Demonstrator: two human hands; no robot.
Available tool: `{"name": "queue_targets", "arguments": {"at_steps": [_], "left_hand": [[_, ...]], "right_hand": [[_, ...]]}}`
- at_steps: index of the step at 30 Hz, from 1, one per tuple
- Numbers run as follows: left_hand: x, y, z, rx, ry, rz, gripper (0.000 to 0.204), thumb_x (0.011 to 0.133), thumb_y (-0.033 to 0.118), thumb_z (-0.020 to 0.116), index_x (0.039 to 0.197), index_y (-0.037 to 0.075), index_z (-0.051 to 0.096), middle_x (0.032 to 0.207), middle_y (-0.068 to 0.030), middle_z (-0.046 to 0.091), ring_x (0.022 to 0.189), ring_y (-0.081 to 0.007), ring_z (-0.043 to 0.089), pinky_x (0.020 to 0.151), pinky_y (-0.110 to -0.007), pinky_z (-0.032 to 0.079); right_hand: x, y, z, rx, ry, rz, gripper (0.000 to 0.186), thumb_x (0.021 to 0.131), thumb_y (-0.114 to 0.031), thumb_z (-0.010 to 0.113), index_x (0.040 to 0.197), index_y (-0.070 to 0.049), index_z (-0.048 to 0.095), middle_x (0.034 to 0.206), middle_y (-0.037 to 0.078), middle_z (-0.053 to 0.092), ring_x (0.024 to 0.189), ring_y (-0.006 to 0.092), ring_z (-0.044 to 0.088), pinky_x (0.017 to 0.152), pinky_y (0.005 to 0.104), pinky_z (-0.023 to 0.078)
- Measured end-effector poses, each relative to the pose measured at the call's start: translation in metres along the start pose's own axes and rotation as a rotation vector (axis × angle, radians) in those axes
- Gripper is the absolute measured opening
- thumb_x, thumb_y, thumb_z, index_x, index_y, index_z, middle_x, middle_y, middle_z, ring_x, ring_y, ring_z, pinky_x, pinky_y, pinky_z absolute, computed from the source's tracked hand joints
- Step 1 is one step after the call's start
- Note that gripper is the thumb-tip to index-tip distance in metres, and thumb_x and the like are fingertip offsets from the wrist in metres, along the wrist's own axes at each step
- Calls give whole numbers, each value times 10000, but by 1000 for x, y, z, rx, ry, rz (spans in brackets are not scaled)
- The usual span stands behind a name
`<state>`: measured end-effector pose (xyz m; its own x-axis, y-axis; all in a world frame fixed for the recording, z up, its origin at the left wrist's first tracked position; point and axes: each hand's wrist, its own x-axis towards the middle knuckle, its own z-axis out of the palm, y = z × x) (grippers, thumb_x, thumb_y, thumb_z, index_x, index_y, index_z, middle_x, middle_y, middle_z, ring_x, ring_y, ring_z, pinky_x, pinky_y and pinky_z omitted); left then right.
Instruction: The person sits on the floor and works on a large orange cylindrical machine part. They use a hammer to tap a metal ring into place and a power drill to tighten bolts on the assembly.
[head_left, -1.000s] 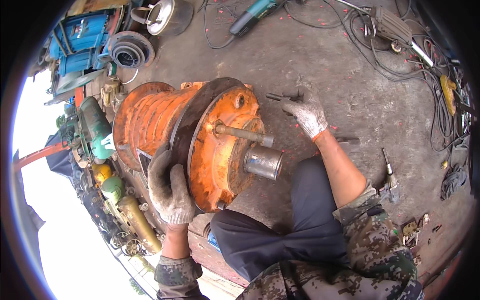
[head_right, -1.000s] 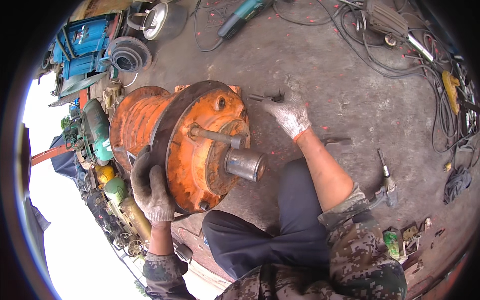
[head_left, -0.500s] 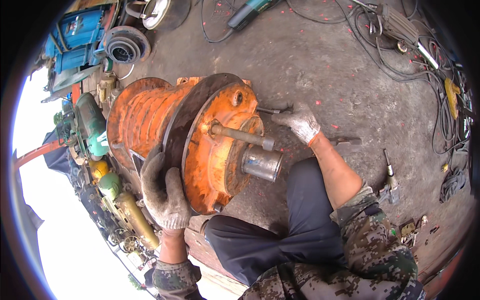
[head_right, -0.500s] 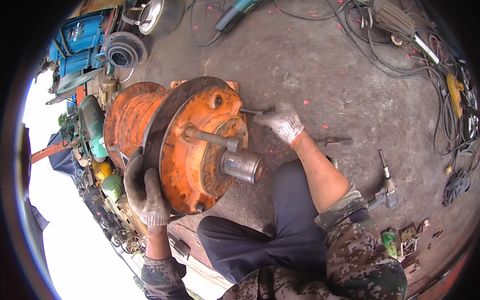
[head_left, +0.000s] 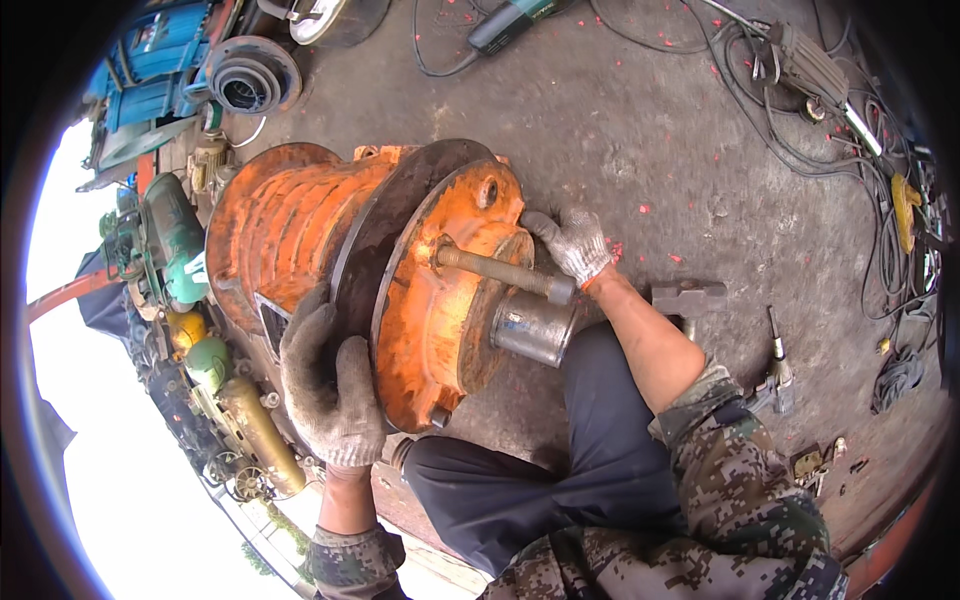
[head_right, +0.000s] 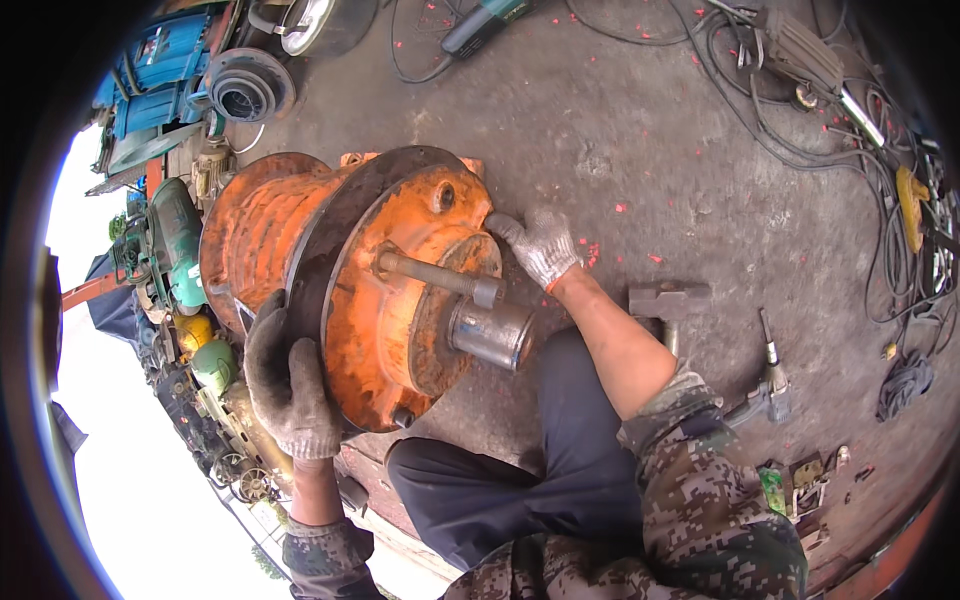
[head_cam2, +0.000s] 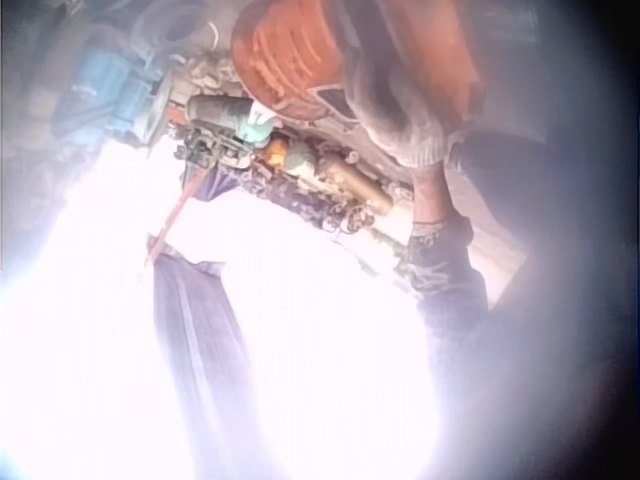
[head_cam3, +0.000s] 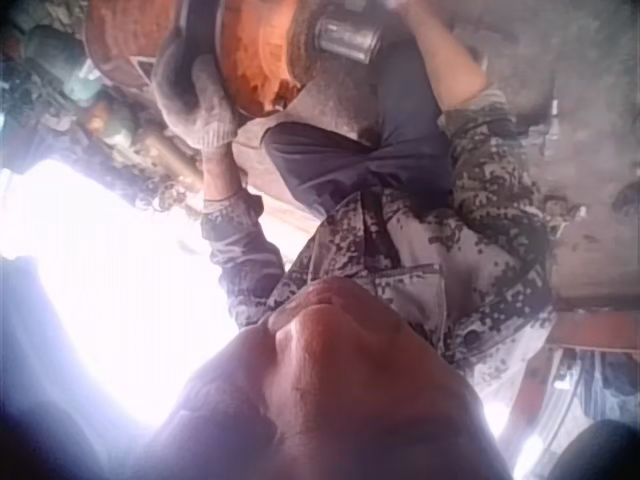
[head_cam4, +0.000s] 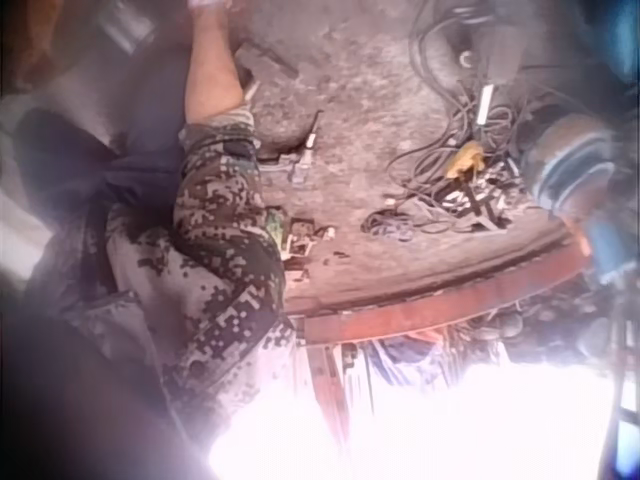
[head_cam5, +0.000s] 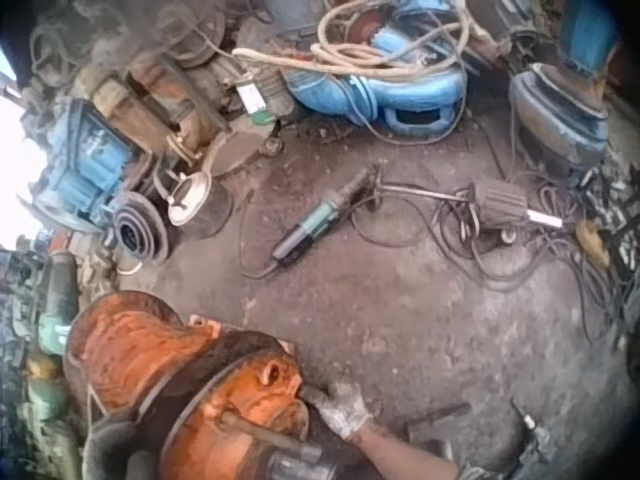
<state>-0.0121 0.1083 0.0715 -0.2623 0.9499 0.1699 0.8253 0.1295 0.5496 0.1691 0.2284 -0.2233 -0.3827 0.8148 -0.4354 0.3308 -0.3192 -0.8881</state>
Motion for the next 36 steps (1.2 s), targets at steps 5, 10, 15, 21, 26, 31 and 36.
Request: {"name": "queue_targets", "arguments": {"at_steps": [5, 10, 15, 21, 26, 31, 36], "left_hand": [[-2, 0, -4, -29, -20, -36, 362, 1003, -23, 597, 1365, -22, 620, 1507, -212, 592, 1436, -325, 526, 1243, -476, 350], [-1, -1, -4, -24, -28, -31, 353, 998, -28, 592, 1348, -24, 629, 1499, -213, 599, 1432, -324, 530, 1243, -475, 349], [0, 1, -3, -17, -29, 13, 365, 966, -102, 589, 1319, -18, 632, 1462, -220, 606, 1376, -338, 580, 1190, -453, 422], [-3, -2, -5, -15, -16, 3, 369, 967, -106, 583, 1322, -16, 627, 1469, -221, 601, 1377, -332, 578, 1186, -449, 427], [2, 1, -2, -20, -27, 17, 372, 967, -108, 583, 1325, -15, 624, 1472, -221, 598, 1377, -328, 578, 1186, -447, 427], [1, 4, -4, -19, -27, 22, 371, 969, -105, 585, 1326, -14, 624, 1470, -221, 599, 1374, -327, 579, 1188, -449, 425], [0, 4, 0, -64, -5, -10, 333, 1000, 11, 606, 1328, -36, 643, 1465, -224, 617, 1391, -326, 558, 1217, -471, 371]], "right_hand": [[-1, 0, 2, 68, 49, -73, 595, 985, -526, 693, 1185, 31, 748, 1069, 222, 790, 971, 381, 765, 866, 460, 584], [-9, 2, 5, 284, 29, -14, 602, 1020, -530, 629, 1171, 41, 747, 1100, 232, 785, 941, 384, 763, 890, 470, 586], [5, 12, 5, 66, -42, 144, 532, 1037, -468, 660, 1253, 15, 711, 1010, 169, 769, 884, 232, 705, 820, 416, 570], [-12, -8, 8, 186, 95, 19, 602, 1028, -529, 624, 1122, 49, 765, 935, 229, 782, 905, 319, 765, 811, 458, 559], [-2, 6, 6, 626, -65, 338, 513, 1024, -460, 633, 1165, 16, 766, 908, 154, 777, 837, 262, 728, 822, 430, 575], [-9, -13, -4, 223, -18, 71, 557, 1058, -503, 608, 1250, 4, 738, 1029, 131, 779, 892, 236, 713, 825, 409, 560], [-11, -1, 14, 534, 72, 155, 587, 1039, -530, 608, 1137, 27, 767, 992, 146, 792, 882, 258, 729, 819, 401, 565]]}}
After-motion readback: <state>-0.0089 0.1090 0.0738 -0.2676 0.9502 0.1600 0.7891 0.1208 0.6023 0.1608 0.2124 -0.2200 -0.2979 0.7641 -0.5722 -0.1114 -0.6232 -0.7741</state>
